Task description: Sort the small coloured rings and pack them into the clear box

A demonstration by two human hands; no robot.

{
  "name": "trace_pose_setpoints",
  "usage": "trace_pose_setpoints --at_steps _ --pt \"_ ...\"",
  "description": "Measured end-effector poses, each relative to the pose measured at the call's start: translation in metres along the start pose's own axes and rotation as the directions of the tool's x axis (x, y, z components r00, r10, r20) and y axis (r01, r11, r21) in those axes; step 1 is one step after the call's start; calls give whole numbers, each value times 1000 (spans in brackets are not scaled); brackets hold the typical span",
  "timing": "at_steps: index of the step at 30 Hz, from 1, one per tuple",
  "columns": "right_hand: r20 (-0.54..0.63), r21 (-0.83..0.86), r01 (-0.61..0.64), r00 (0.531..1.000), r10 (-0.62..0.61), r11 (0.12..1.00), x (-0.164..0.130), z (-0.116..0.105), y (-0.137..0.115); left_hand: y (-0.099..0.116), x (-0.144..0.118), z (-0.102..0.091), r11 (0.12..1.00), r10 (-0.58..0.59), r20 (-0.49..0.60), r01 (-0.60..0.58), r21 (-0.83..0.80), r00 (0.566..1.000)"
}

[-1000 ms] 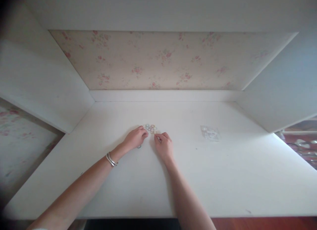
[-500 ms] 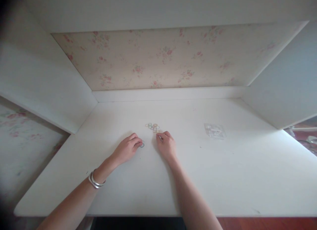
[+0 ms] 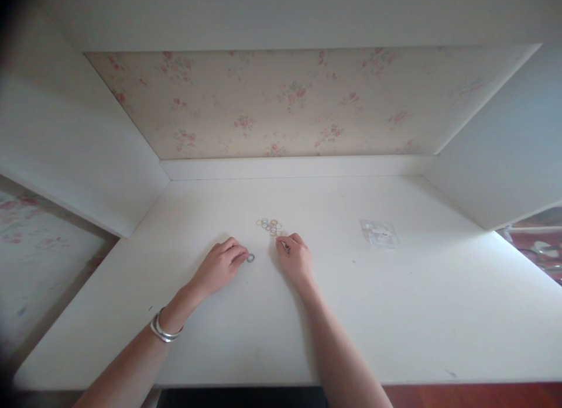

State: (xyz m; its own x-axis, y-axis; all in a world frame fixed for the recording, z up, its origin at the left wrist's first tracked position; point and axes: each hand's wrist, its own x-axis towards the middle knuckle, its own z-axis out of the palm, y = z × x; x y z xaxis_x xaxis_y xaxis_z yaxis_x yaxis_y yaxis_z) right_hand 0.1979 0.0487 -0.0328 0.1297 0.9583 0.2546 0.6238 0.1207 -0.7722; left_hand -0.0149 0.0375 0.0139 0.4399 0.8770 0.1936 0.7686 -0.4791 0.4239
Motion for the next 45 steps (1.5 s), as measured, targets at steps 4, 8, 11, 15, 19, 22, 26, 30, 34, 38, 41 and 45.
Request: trace_pose_setpoints --at_steps 4,8,11,15,19,22,26,30,34,38,41,45 --pt "9 -8 4 1000 -4 1000 0 1 1 -18 -3 -2 970 -152 -109 127 -209 982" --pt "41 -66 7 999 -5 998 -2 0 0 -35 -6 6 899 -334 -94 287 -331 938" --pt "82 -132 26 996 -15 991 -5 1 -3 -39 -5 9 859 -393 -72 339 -383 917" --pt "114 -259 77 992 -48 963 -3 6 -13 -38 -4 8 854 -397 -48 350 -386 916" --pt "155 -374 182 979 -132 909 10 17 -23 -40 -5 8 845 -386 -21 344 -410 922" --pt "155 -429 200 977 -146 881 25 28 -26 -41 -5 8 838 -383 -17 339 -428 924" --pt "130 -455 179 982 -134 872 39 37 -25 -40 -5 6 846 -375 -22 332 -417 927" --pt "152 -490 179 981 -118 853 44 39 -24 -40 -6 6 861 -365 -14 332 -385 931" --pt "184 -535 227 971 -151 814 43 39 -25 -41 -6 7 879 -341 -2 318 -356 940" --pt "180 -473 244 967 -178 847 40 39 -26 -40 -6 6 890 -335 7 319 -326 942" --pt "125 -352 230 972 -198 907 30 35 -28 -40 -6 6 891 -340 18 329 -314 940" --pt "113 -194 256 965 -238 947 3 27 -34 -40 -6 6 887 -338 13 323 -331 941"
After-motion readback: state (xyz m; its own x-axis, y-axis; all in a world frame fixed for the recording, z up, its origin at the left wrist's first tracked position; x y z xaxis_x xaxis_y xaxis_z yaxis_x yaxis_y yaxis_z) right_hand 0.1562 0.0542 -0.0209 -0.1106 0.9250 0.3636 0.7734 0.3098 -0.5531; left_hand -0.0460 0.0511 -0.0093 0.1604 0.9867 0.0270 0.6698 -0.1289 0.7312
